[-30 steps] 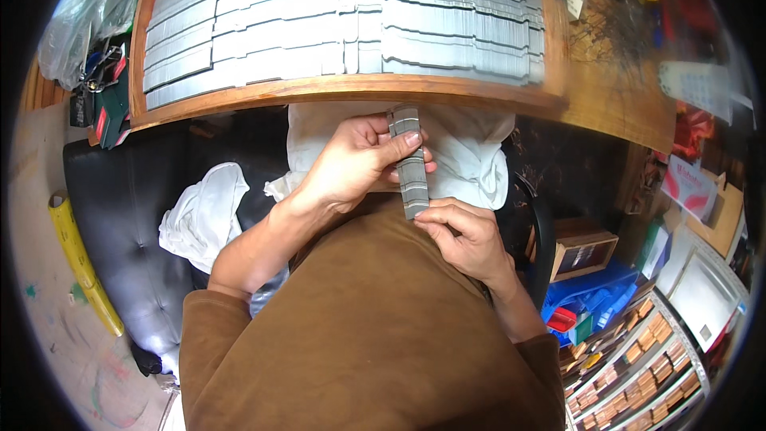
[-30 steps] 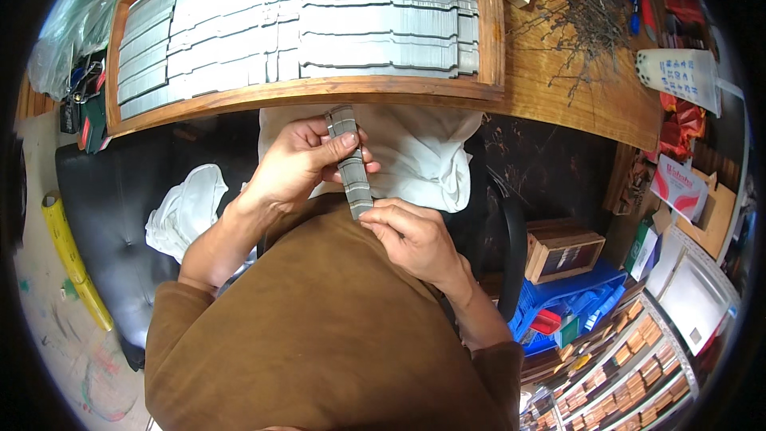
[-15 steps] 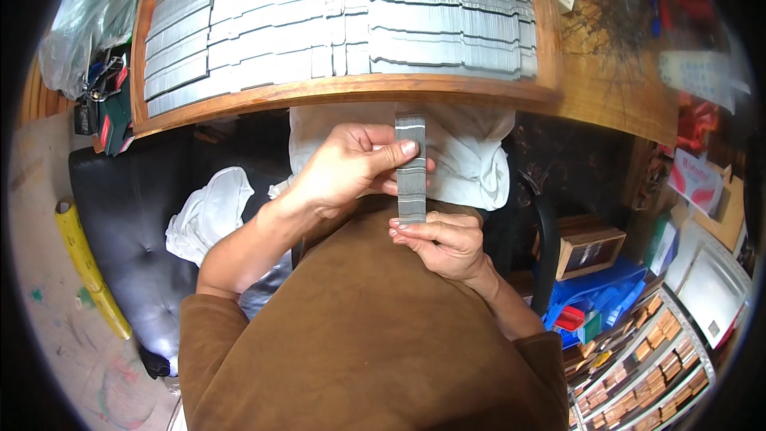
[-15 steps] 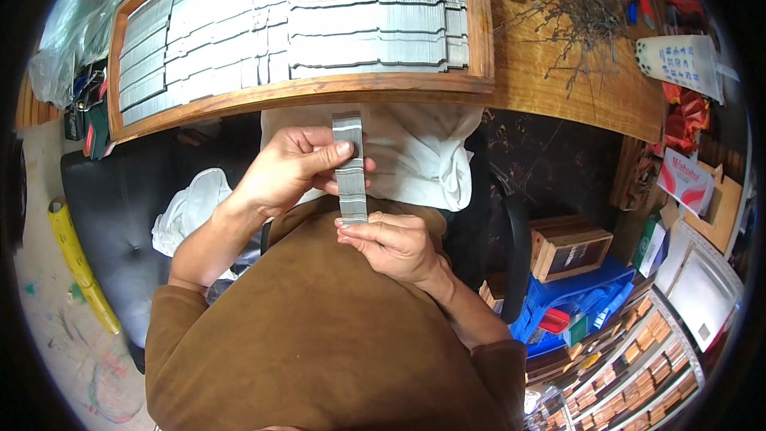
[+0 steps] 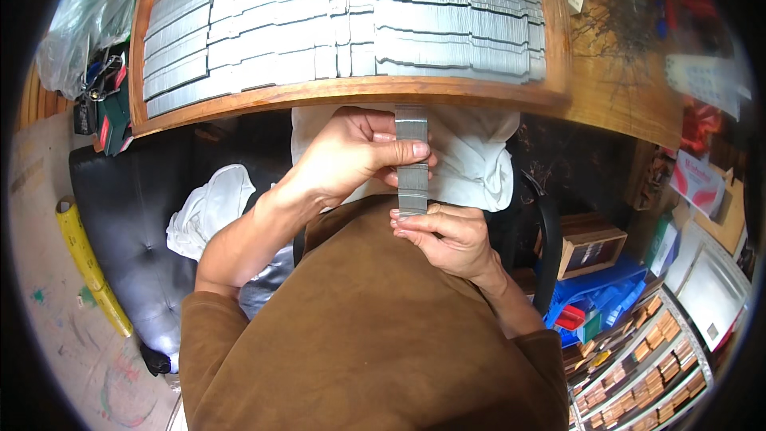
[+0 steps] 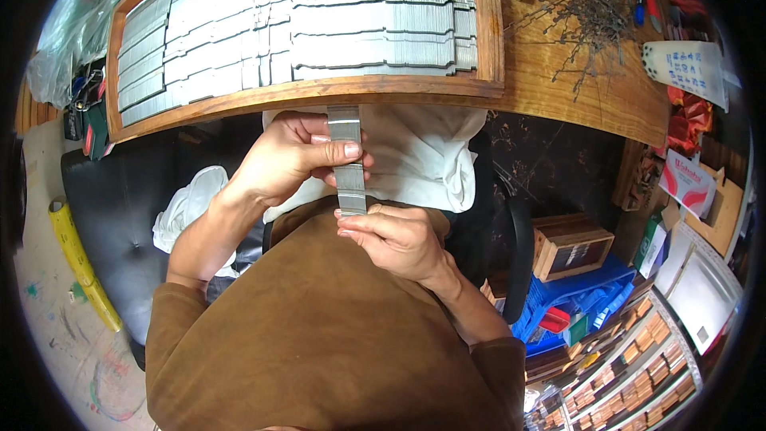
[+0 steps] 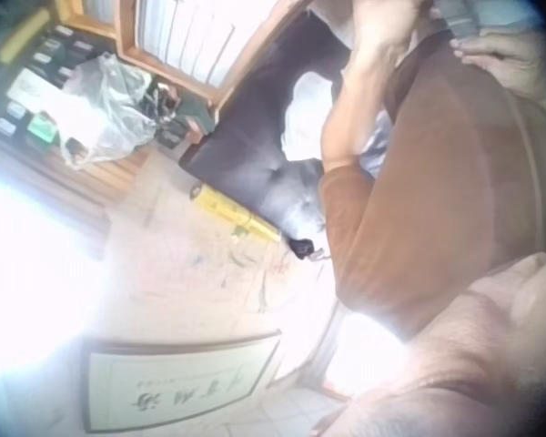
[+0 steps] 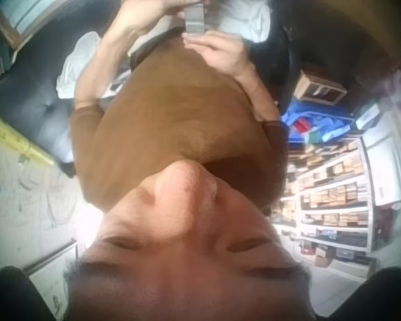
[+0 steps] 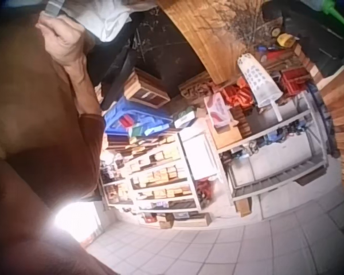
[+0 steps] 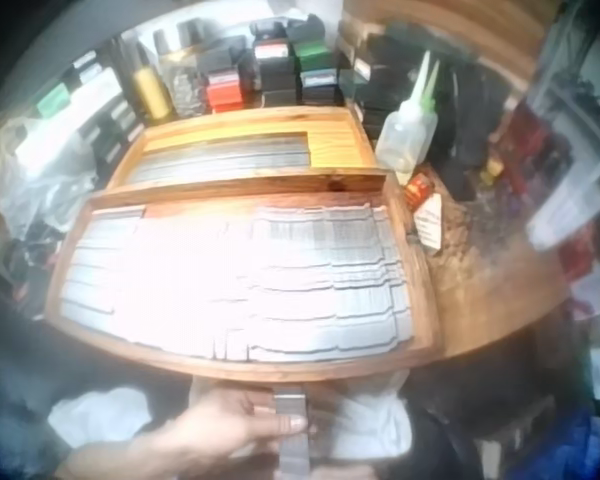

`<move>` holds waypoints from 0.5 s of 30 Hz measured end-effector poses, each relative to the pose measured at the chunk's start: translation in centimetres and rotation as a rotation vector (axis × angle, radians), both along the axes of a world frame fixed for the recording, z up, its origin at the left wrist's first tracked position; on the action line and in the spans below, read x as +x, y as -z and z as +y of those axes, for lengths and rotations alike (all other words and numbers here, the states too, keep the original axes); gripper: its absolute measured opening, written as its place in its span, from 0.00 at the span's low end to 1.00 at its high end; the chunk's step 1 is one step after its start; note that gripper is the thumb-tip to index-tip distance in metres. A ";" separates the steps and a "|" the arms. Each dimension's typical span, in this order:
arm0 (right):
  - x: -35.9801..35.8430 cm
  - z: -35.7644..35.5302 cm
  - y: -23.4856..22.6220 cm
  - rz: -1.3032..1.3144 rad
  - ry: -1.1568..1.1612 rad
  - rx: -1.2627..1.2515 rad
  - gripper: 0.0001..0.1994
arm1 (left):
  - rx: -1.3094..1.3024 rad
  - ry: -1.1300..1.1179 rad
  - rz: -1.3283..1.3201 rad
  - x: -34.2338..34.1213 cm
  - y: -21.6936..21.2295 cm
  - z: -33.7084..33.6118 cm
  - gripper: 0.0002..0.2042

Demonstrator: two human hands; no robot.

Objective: The person picks up a small metal strip from a wooden tray and repeatedly folds and unfolds it with both hands. The person occasionally wipes the strip with a white cloth. The strip is held and manipulated over the lap throughout the clip.

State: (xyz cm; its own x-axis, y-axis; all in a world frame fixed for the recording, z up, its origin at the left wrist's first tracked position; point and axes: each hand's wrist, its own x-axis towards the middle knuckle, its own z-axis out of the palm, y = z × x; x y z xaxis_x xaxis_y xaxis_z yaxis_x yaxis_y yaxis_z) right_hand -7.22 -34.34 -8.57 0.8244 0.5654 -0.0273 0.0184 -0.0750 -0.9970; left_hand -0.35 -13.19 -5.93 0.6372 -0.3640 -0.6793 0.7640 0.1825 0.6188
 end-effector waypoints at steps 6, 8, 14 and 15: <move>4.9 -2.3 -3.3 0.066 -0.132 -0.124 0.07 | 0.020 0.019 -0.018 -0.7 -0.6 0.7 0.11; 5.8 -1.2 -1.9 0.283 0.145 -0.061 0.11 | 0.074 0.030 -0.203 -2.0 0.9 0.7 0.07; 6.9 3.4 -1.9 -0.024 0.178 0.048 0.09 | 0.333 -0.073 -0.733 -3.9 0.3 -0.3 0.08; 6.9 3.6 -1.7 -0.063 0.173 0.067 0.08 | 0.368 -0.050 -0.783 -4.0 0.5 0.1 0.09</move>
State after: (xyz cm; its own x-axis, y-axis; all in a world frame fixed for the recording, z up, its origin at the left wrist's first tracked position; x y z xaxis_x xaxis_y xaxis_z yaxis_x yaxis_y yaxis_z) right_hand -0.35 -30.74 -6.91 0.9085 0.4135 0.0607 0.0739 -0.0160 -0.9971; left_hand -4.36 -13.10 -6.38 0.9802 -0.1663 -0.1073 0.0896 -0.1103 0.9899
